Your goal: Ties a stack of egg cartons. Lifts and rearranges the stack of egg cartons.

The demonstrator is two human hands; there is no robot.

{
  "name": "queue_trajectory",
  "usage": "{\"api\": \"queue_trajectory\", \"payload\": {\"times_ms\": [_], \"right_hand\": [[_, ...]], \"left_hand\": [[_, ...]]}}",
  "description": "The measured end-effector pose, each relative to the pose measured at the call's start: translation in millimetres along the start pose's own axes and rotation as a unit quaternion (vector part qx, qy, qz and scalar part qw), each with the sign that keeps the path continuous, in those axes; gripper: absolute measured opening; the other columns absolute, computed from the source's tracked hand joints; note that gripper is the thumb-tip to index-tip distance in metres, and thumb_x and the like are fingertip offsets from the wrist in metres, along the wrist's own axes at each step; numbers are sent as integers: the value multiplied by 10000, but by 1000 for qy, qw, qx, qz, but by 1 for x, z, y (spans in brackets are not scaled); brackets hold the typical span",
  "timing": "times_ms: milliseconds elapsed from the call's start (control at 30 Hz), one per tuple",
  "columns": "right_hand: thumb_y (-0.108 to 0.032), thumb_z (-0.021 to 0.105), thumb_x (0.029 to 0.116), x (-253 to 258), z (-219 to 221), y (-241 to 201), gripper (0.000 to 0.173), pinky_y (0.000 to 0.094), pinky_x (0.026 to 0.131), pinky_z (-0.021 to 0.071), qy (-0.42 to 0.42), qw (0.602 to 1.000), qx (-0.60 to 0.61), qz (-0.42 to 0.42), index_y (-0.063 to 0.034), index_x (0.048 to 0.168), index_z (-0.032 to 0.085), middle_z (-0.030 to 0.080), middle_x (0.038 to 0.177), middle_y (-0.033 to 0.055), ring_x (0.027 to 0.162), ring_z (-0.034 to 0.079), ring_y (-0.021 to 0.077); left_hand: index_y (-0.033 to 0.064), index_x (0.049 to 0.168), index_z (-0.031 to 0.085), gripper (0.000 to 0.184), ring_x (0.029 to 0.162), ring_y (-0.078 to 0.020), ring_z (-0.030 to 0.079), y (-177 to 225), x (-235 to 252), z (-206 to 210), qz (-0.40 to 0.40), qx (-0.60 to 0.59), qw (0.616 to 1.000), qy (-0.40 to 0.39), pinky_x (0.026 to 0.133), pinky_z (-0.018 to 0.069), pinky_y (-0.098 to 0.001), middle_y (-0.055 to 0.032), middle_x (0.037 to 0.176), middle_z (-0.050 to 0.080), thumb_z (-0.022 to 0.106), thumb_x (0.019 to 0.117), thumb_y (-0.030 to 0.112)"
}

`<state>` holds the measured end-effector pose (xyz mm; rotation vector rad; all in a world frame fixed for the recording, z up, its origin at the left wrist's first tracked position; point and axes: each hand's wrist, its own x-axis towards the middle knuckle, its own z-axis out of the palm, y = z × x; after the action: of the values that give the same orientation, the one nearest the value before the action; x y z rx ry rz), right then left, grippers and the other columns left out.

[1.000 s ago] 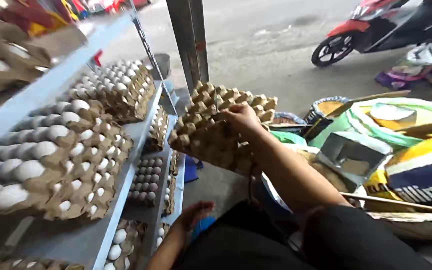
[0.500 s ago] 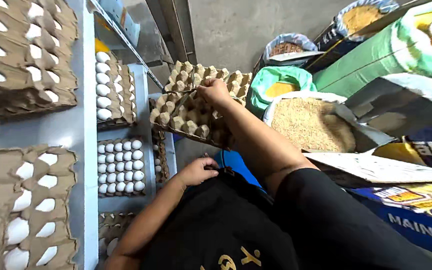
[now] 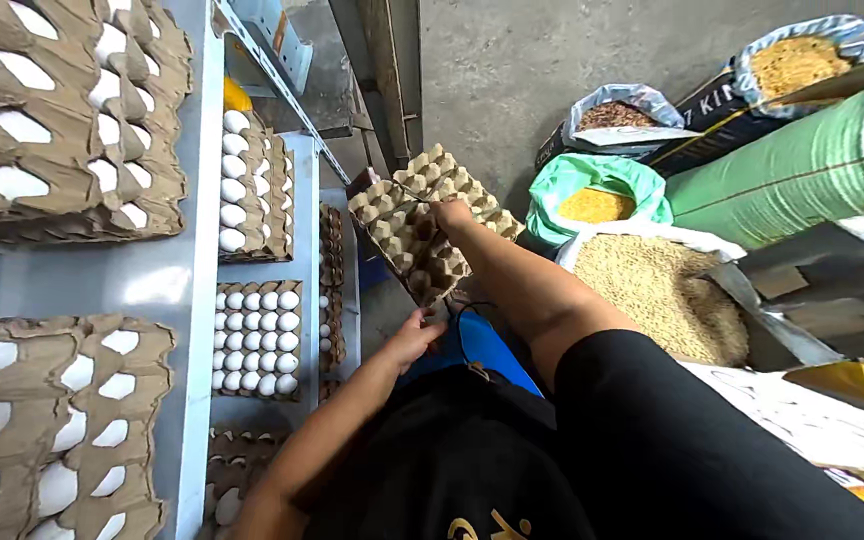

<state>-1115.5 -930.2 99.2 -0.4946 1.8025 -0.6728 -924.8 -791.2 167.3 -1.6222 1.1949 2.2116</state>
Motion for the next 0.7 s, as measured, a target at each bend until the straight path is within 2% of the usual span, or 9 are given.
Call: {"api": "queue_trajectory", "payload": {"times_ms": [100, 167, 233, 300, 367, 467, 567, 633, 700], "right_hand": [[-345, 520, 1067, -3, 7, -8, 403, 635, 950, 470, -5, 1000, -13, -7, 16, 1185, 653, 631, 1219, 262, 1148, 602, 400], [-348, 505, 1074, -17, 9, -20, 421, 647, 970, 462, -8, 999, -38, -21, 24, 1212, 647, 632, 1232, 281, 1175, 600, 424], [-352, 478, 1086, -34, 7, -31, 427, 642, 925, 473, -10, 997, -58, -45, 28, 1173, 652, 647, 1154, 278, 1101, 618, 421], [-353, 463, 1098, -54, 0, -41, 420, 601, 845, 480, -10, 996, -57, -70, 25, 1099, 645, 640, 1025, 243, 966, 617, 379], [-342, 458, 1104, -76, -7, -51, 413, 562, 788, 475, 2, 994, -43, -99, 26, 1060, 640, 620, 937, 210, 866, 598, 335], [-335, 473, 1100, -113, -26, -82, 382, 538, 805, 485, 21, 987, -53, -151, 8, 1097, 642, 633, 954, 188, 866, 605, 305], [-255, 580, 1055, -171, -50, -133, 275, 498, 821, 496, 12, 973, -69, -220, 8, 1113, 637, 644, 978, 171, 892, 615, 261], [-176, 627, 1023, -214, -65, -168, 195, 456, 792, 521, -1, 954, -101, -283, 9, 1087, 633, 642, 954, 146, 860, 621, 222], [-136, 608, 1032, -254, -82, -202, 164, 521, 783, 520, -2, 921, -183, -343, 14, 1095, 631, 639, 964, 175, 851, 621, 276]], "left_hand": [[61, 1421, 529, 422, 1016, -184, 638, -3, 10, -1, 27, 67, 996, -50, 863, 537, -370, -139, 1278, 635, 538, 1077, 304], [34, 1419, 536, 407, 1090, -225, 649, -4, 8, -7, 20, 56, 998, -27, 936, 541, -403, -172, 1323, 620, 514, 1086, 267], [17, 1441, 522, 405, 1162, -277, 635, -2, 3, -18, -15, -33, 998, 56, 981, 518, -430, -198, 1377, 596, 457, 1106, 236], [-22, 1286, 632, 319, 1098, -245, 652, 2, 2, -29, -33, -154, 976, 152, 934, 515, -400, -172, 1266, 672, 467, 1089, 167], [-57, 1176, 641, 340, 1023, -205, 659, 4, -2, -33, -4, -215, 965, 154, 904, 516, -366, -157, 1156, 707, 365, 1093, 126], [-82, 1190, 623, 337, 1020, -175, 659, 1, -20, -33, 147, -211, 964, 64, 923, 532, -339, -152, 1170, 695, 364, 1075, 100], [-107, 1238, 665, 308, 1136, -226, 676, 14, -48, -30, 372, -25, 927, 42, 1022, 540, -371, -219, 1267, 680, 636, 952, 4], [-98, 1209, 701, 343, 1111, -263, 702, 27, -63, -29, 530, 105, 836, 93, 1007, 565, -383, -246, 1201, 705, 746, 885, 4], [-52, 1116, 762, 220, 1093, -254, 720, 48, -91, -30, 644, 159, 729, 168, 997, 572, -379, -214, 1135, 745, 689, 912, -13]]}}
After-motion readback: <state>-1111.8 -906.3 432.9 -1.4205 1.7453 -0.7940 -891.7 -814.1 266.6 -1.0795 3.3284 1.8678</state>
